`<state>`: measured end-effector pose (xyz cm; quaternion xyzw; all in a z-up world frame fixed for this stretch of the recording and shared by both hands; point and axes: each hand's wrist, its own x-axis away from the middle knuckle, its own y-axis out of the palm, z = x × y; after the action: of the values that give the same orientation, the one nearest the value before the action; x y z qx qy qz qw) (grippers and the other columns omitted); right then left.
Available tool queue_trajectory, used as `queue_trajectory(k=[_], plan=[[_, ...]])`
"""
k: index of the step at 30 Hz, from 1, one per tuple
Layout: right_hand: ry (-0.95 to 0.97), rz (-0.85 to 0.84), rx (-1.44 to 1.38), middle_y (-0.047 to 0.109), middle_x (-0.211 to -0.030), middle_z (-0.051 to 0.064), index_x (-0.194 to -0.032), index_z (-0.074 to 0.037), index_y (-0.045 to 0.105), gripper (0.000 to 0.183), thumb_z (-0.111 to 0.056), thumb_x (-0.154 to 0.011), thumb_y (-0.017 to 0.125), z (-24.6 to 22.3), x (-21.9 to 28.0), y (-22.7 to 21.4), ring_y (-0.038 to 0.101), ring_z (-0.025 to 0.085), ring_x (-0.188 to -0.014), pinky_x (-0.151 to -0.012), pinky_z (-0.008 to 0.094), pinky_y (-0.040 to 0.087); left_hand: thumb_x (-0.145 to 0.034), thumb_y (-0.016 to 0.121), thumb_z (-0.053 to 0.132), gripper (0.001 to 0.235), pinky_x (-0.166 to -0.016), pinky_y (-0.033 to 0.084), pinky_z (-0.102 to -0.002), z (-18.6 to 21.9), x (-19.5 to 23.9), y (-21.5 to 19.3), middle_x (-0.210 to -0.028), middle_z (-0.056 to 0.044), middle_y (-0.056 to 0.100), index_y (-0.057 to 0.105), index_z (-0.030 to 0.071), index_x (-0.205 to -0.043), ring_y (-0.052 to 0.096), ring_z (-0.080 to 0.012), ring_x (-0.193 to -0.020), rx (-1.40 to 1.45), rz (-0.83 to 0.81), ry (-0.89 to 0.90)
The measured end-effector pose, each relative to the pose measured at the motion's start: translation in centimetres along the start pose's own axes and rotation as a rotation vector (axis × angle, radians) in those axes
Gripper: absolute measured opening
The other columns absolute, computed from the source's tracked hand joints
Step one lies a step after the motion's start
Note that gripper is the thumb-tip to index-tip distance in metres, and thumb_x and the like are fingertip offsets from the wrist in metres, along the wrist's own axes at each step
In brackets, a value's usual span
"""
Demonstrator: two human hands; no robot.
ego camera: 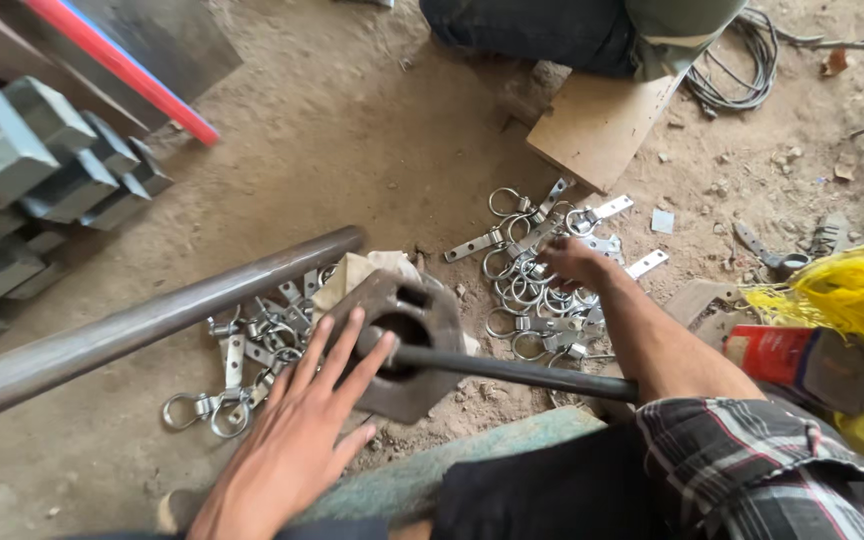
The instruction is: The person hammers metal components into place on a jig and then uses a welding tool to secure them.
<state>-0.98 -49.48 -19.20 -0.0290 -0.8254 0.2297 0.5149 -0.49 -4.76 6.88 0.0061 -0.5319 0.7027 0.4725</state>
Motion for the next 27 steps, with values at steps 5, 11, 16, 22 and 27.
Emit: queue_trajectory(k=[5,11,16,22,27], plan=[[0.071,-0.165,0.159,0.070,-0.118,0.007,-0.132,-0.018,0.066,0.034,-0.036,-0.106,0.053,3.6,-6.1,-1.4,0.072,0.021,-0.093,-0.078,0.037,0.063,-0.080,0.074,0.036,0.103,-0.113,0.028,-0.064,-1.7,-1.8,2.3,-0.172,-0.011,-0.002,0.016,0.034,-0.164,0.004,-0.0432,-0.154,-0.040,0.075,0.075],[-0.039,-0.228,0.277,0.073,-0.124,0.004,-0.133,-0.021,0.067,0.036,-0.024,-0.097,0.065,5.2,-11.5,-7.7,0.075,0.023,-0.101,-0.081,0.039,0.065,-0.077,0.077,0.055,0.106,-0.112,0.023,-0.068,-5.0,-2.8,6.4,-0.173,-0.014,-0.004,0.018,0.038,-0.163,0.001,-0.0483,-0.156,-0.143,-0.034,0.075],[-0.077,-0.297,-0.078,0.073,-0.125,0.008,-0.134,-0.011,0.064,0.041,-0.021,-0.095,0.066,4.1,-11.6,-4.0,0.075,0.028,-0.099,-0.075,0.043,0.063,-0.081,0.058,0.048,0.071,-0.100,0.041,-0.054,-5.9,-2.4,8.6,-0.161,-0.011,0.033,0.043,0.031,-0.148,0.031,-0.0395,-0.145,-0.263,0.463,0.205],[-0.010,-0.453,0.461,0.071,-0.120,0.009,-0.135,-0.022,0.060,0.040,-0.028,-0.096,0.063,2.1,-8.1,3.6,0.069,0.020,-0.089,-0.072,0.032,0.059,-0.094,0.043,0.028,0.045,-0.100,0.052,-0.052,-6.5,-3.5,9.9,-0.147,-0.008,0.054,0.057,0.027,-0.137,0.045,-0.0381,-0.140,-0.391,0.594,0.208],[-0.114,-0.223,0.513,0.064,-0.113,0.011,-0.136,-0.019,0.052,0.052,-0.018,-0.089,0.073,0.9,-8.1,3.7,0.065,0.021,-0.086,-0.071,0.035,0.063,-0.084,0.054,0.040,0.064,-0.100,0.042,-0.058,-5.3,-3.4,7.9,-0.161,-0.009,0.037,0.048,0.035,-0.147,0.034,-0.0404,-0.146,-0.242,0.403,0.133]])
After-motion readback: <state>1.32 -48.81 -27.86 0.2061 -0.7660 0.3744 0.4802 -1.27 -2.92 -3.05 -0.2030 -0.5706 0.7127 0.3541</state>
